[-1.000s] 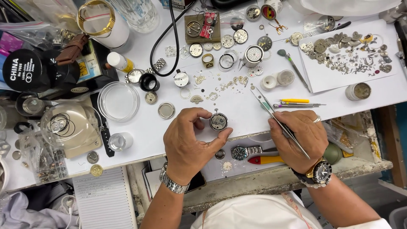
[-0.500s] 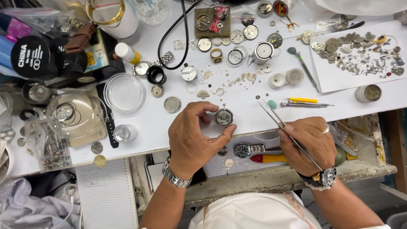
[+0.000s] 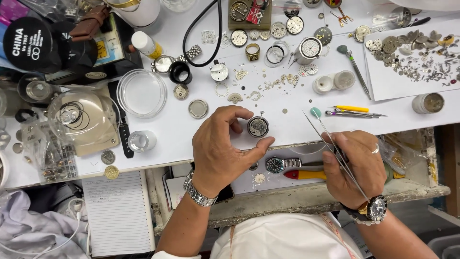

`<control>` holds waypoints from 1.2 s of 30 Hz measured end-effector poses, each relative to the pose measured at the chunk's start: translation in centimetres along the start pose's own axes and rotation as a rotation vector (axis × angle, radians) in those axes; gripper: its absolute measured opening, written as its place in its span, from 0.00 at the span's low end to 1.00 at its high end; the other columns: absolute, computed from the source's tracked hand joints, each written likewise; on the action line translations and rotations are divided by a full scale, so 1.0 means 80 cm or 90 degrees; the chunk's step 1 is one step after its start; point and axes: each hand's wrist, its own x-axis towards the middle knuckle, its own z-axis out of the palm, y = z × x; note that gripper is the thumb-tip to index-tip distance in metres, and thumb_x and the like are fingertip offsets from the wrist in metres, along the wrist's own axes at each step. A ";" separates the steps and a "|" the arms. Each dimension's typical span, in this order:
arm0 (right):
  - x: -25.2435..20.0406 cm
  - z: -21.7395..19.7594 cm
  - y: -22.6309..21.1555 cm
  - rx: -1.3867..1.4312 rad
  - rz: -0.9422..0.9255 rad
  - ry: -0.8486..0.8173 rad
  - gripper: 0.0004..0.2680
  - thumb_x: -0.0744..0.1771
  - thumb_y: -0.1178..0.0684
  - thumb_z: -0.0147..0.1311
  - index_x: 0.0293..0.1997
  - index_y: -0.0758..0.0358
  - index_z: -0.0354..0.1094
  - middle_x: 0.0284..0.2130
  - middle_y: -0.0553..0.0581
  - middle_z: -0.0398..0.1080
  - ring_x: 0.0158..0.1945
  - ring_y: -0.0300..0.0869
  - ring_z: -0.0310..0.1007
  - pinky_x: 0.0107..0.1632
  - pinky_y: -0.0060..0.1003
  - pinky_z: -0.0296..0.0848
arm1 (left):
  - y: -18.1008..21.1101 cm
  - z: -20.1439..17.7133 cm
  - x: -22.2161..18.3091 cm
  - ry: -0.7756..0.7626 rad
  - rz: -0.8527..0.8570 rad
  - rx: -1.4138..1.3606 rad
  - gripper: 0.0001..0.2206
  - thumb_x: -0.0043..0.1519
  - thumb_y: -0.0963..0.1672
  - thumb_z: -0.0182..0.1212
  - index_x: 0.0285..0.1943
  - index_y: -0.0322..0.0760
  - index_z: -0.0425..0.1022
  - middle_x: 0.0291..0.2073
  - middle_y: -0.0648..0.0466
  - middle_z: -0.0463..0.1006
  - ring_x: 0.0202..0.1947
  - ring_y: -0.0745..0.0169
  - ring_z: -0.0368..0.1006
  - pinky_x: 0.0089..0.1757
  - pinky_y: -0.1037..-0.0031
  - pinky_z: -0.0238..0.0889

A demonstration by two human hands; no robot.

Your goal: Repairing or assembling a watch movement by manipulating tiny gears and components with precision tools on a workbench.

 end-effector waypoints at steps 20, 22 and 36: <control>0.000 0.021 0.006 -0.057 -0.080 -0.005 0.07 0.68 0.58 0.61 0.49 0.67 0.73 0.42 0.61 0.79 0.41 0.51 0.75 0.52 0.47 0.64 | 0.003 0.001 0.003 0.026 0.016 0.007 0.27 0.53 0.49 0.82 0.51 0.39 0.67 0.35 0.57 0.75 0.28 0.70 0.72 0.34 0.77 0.70; 0.000 0.022 0.007 -0.056 -0.079 0.002 0.06 0.68 0.59 0.61 0.49 0.67 0.74 0.42 0.61 0.79 0.41 0.51 0.75 0.50 0.47 0.63 | 0.003 -0.001 0.003 0.011 0.008 0.001 0.28 0.53 0.50 0.81 0.53 0.40 0.67 0.35 0.58 0.74 0.29 0.70 0.71 0.35 0.75 0.70; 0.003 0.019 0.006 0.059 -0.097 0.035 0.04 0.67 0.65 0.59 0.44 0.74 0.72 0.37 0.71 0.77 0.37 0.54 0.76 0.45 0.47 0.70 | 0.001 -0.008 0.002 -0.009 -0.013 -0.045 0.28 0.54 0.50 0.80 0.57 0.42 0.66 0.35 0.61 0.74 0.29 0.73 0.70 0.35 0.77 0.70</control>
